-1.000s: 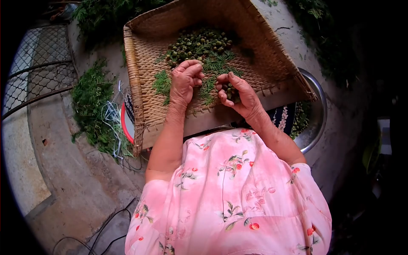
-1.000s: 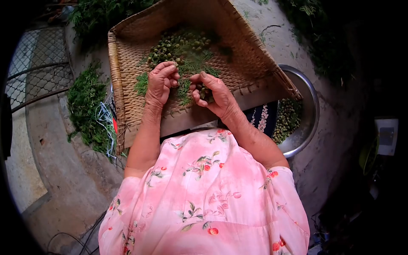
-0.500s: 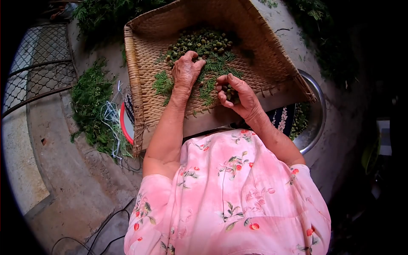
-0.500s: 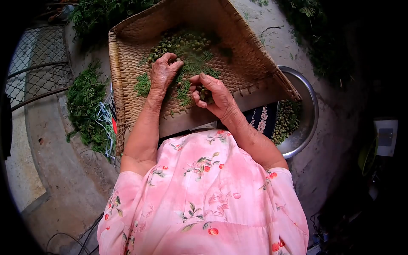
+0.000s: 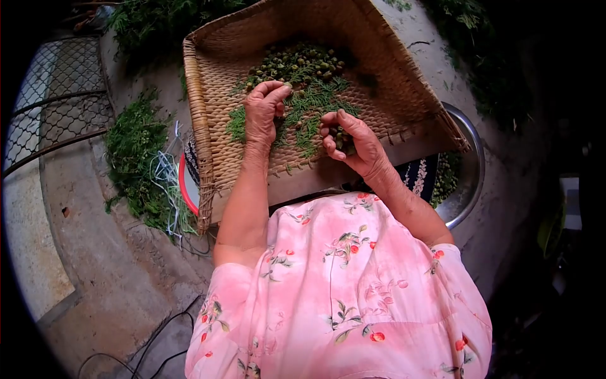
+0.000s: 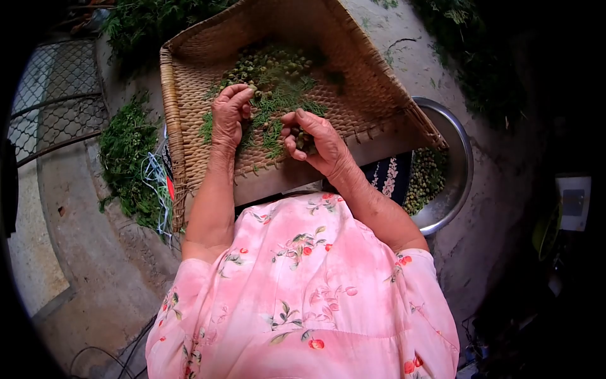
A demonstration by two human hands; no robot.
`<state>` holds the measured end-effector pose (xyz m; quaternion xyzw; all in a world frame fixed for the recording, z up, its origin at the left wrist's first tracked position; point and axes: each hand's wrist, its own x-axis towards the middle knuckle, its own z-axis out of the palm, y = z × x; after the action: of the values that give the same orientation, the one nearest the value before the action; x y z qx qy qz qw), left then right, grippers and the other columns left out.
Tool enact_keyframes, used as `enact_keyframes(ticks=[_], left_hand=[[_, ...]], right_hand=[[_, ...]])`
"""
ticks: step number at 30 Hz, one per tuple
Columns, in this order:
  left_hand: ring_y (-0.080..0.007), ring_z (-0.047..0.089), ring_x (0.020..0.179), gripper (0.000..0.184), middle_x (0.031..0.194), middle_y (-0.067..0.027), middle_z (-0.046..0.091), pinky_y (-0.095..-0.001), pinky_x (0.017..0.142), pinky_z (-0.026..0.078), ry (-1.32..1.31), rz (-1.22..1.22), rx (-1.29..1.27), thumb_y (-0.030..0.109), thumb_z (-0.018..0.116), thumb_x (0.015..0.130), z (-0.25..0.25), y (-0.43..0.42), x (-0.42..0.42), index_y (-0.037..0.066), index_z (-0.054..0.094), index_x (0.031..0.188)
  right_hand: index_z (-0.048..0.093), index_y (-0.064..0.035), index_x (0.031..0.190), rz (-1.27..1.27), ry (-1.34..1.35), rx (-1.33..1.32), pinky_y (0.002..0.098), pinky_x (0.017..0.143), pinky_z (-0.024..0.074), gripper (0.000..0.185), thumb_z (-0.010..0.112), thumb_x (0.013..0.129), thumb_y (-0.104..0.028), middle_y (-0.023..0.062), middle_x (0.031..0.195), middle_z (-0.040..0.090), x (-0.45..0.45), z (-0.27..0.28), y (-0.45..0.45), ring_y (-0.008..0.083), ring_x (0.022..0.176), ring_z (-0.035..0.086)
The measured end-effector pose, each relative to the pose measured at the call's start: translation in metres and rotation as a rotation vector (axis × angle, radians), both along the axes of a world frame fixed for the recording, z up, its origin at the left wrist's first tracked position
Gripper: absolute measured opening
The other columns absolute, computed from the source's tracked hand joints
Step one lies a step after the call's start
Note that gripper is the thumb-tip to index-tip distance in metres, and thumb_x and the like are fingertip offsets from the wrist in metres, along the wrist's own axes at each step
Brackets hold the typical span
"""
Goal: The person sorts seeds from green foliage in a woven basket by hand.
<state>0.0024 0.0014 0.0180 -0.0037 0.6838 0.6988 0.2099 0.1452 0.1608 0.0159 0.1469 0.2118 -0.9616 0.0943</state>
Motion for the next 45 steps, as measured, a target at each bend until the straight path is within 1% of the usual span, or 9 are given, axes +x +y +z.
enact_keyframes(ticks=[3,6,11,14,22,25,30,34,45], left_hand=[[-0.0253,0.063,0.088,0.013,0.094,-0.0125,0.065,-0.0390,0.074,0.055,-0.334,0.019,0.800,0.013,0.058,0.087,-0.006,-0.023,-0.007,0.003,0.062,0.094],[-0.0297,0.063,0.095,0.017,0.094,-0.0138,0.065,-0.0442,0.081,0.055,-0.375,0.094,0.847,0.018,0.057,0.090,0.001,-0.022,-0.006,0.003,0.061,0.095],[-0.0093,0.057,0.062,0.015,0.073,-0.0027,0.063,-0.0231,0.056,0.046,0.010,-0.014,-0.190,0.017,0.066,0.085,0.007,-0.005,-0.006,0.003,0.065,0.093],[-0.0151,0.060,0.068,0.021,0.084,-0.0047,0.067,-0.0292,0.064,0.049,0.577,-0.157,-0.689,0.013,0.067,0.078,-0.014,-0.001,-0.010,0.004,0.068,0.097],[-0.0285,0.060,0.086,0.020,0.087,-0.0086,0.060,-0.0396,0.075,0.048,0.745,-0.334,-0.921,0.019,0.065,0.077,-0.006,0.000,-0.009,0.018,0.070,0.096],[-0.0239,0.062,0.076,0.016,0.082,-0.0048,0.061,-0.0367,0.068,0.049,0.867,-0.228,-0.802,0.016,0.066,0.078,-0.013,-0.003,-0.010,0.013,0.069,0.094],[-0.0135,0.057,0.062,0.013,0.077,-0.0048,0.062,-0.0235,0.050,0.045,-0.209,0.108,0.404,0.019,0.065,0.086,-0.001,-0.009,-0.007,0.006,0.062,0.085],[-0.0109,0.056,0.058,0.009,0.074,-0.0028,0.061,-0.0215,0.046,0.044,-0.506,0.302,0.660,0.014,0.063,0.087,0.014,-0.002,-0.004,0.005,0.061,0.086],[-0.0199,0.065,0.074,0.021,0.079,-0.0105,0.068,-0.0313,0.071,0.050,0.532,-0.224,-0.738,0.019,0.065,0.076,-0.002,0.028,-0.005,0.004,0.069,0.089]], right_hand=[[0.057,-0.0005,0.103,0.003,0.007,0.007,0.0219,0.042,0.0416,0.031,0.052,0.095,-0.030,0.0093,0.083,0.059,0.000,-0.001,-0.001,0.0134,0.063,0.059],[0.057,-0.0006,0.103,0.005,0.006,0.009,0.0218,0.042,0.0415,0.030,0.051,0.095,-0.029,0.0093,0.083,0.059,0.000,0.000,-0.001,0.0135,0.063,0.059],[0.058,-0.0024,0.102,0.010,0.009,0.005,0.0217,0.042,0.0419,0.030,0.052,0.095,-0.031,0.0096,0.085,0.059,0.000,-0.003,-0.001,0.0145,0.064,0.060],[0.058,-0.0026,0.102,0.012,0.014,0.011,0.0218,0.042,0.0417,0.030,0.052,0.095,-0.031,0.0098,0.085,0.059,0.000,-0.004,-0.001,0.0146,0.064,0.060],[0.058,-0.0009,0.101,0.016,0.025,0.005,0.0224,0.042,0.0420,0.030,0.051,0.095,-0.030,0.0102,0.083,0.058,-0.001,-0.006,-0.001,0.0145,0.064,0.059],[0.057,-0.0007,0.101,0.016,0.009,0.010,0.0222,0.042,0.0421,0.030,0.051,0.095,-0.030,0.0100,0.083,0.059,-0.001,-0.004,-0.001,0.0143,0.064,0.059],[0.057,-0.0011,0.102,0.015,0.010,0.014,0.0218,0.042,0.0420,0.031,0.052,0.095,-0.030,0.0098,0.084,0.059,0.000,-0.003,-0.001,0.0142,0.064,0.060],[0.058,-0.0016,0.102,0.024,0.028,-0.004,0.0216,0.042,0.0422,0.031,0.052,0.094,-0.031,0.0100,0.085,0.060,-0.001,-0.005,-0.001,0.0145,0.064,0.060],[0.057,-0.0008,0.103,0.024,0.009,0.020,0.0220,0.043,0.0422,0.031,0.053,0.094,-0.030,0.0092,0.084,0.059,-0.001,-0.002,0.000,0.0141,0.064,0.059]])
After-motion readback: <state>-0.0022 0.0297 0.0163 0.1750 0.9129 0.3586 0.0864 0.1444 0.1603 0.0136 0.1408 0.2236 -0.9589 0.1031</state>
